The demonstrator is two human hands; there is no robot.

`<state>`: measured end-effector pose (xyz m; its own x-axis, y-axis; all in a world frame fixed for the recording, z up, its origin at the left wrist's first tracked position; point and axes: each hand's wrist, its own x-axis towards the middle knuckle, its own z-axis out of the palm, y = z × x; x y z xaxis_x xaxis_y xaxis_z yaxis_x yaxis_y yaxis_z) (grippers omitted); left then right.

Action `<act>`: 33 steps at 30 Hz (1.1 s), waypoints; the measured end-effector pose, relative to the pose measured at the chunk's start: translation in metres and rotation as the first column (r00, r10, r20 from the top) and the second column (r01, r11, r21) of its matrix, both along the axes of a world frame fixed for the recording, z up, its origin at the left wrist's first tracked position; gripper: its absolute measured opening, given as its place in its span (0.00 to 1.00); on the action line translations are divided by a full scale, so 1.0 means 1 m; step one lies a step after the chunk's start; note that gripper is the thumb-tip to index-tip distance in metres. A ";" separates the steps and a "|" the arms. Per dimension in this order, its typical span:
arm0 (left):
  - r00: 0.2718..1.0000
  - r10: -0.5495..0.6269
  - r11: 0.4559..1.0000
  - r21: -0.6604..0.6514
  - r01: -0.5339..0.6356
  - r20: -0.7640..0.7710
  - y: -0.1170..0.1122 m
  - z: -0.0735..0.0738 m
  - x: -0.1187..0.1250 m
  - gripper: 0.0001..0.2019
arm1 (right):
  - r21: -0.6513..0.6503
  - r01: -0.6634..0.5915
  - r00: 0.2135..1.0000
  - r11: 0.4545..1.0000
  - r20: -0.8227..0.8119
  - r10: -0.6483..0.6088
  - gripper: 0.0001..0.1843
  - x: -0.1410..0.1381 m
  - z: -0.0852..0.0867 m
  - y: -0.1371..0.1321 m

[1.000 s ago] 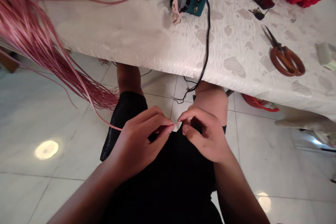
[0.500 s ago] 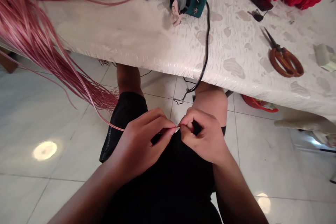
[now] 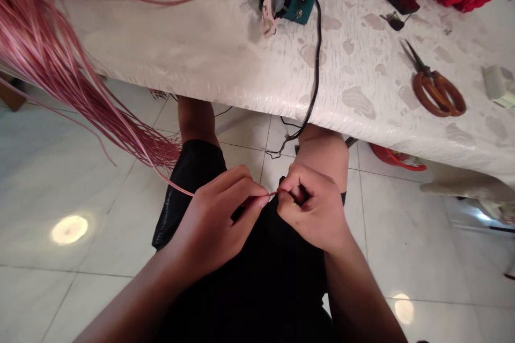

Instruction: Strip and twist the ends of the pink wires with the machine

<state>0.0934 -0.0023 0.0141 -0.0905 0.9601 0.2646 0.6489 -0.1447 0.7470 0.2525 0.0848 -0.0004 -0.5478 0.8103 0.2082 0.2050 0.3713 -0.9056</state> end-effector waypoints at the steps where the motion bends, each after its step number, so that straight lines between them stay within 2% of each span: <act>1: 1.000 -0.003 1.000 0.006 0.003 0.001 0.000 0.000 0.000 0.07 | 0.004 0.002 1.000 1.000 0.001 -0.002 0.12 0.000 0.000 0.000; 11: 0.992 -0.089 0.987 -0.127 0.100 0.095 -0.001 0.002 -0.007 0.06 | -0.015 -0.101 0.995 0.995 -0.012 0.101 0.11 0.002 -0.004 -0.003; 24: 0.987 -0.057 0.993 -0.091 0.071 0.148 0.000 0.004 -0.003 0.09 | 0.123 0.004 0.999 0.992 -0.050 0.002 0.12 -0.003 0.003 -0.007; 30: 0.978 -0.094 0.986 -0.120 0.118 0.186 -0.001 0.002 -0.004 0.09 | 0.119 0.046 0.999 0.992 -0.034 -0.042 0.12 0.000 0.002 -0.007; 33: 0.978 -0.087 0.988 -0.109 0.109 0.190 -0.001 0.004 -0.004 0.09 | 0.058 0.005 0.998 0.998 -0.061 -0.002 0.12 0.002 0.002 -0.004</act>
<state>0.0895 -0.0036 0.0185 -0.0313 0.9901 0.1365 0.4856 -0.1043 0.8679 0.2547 0.0808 0.0016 -0.5298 0.7978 0.2879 0.1518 0.4232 -0.8932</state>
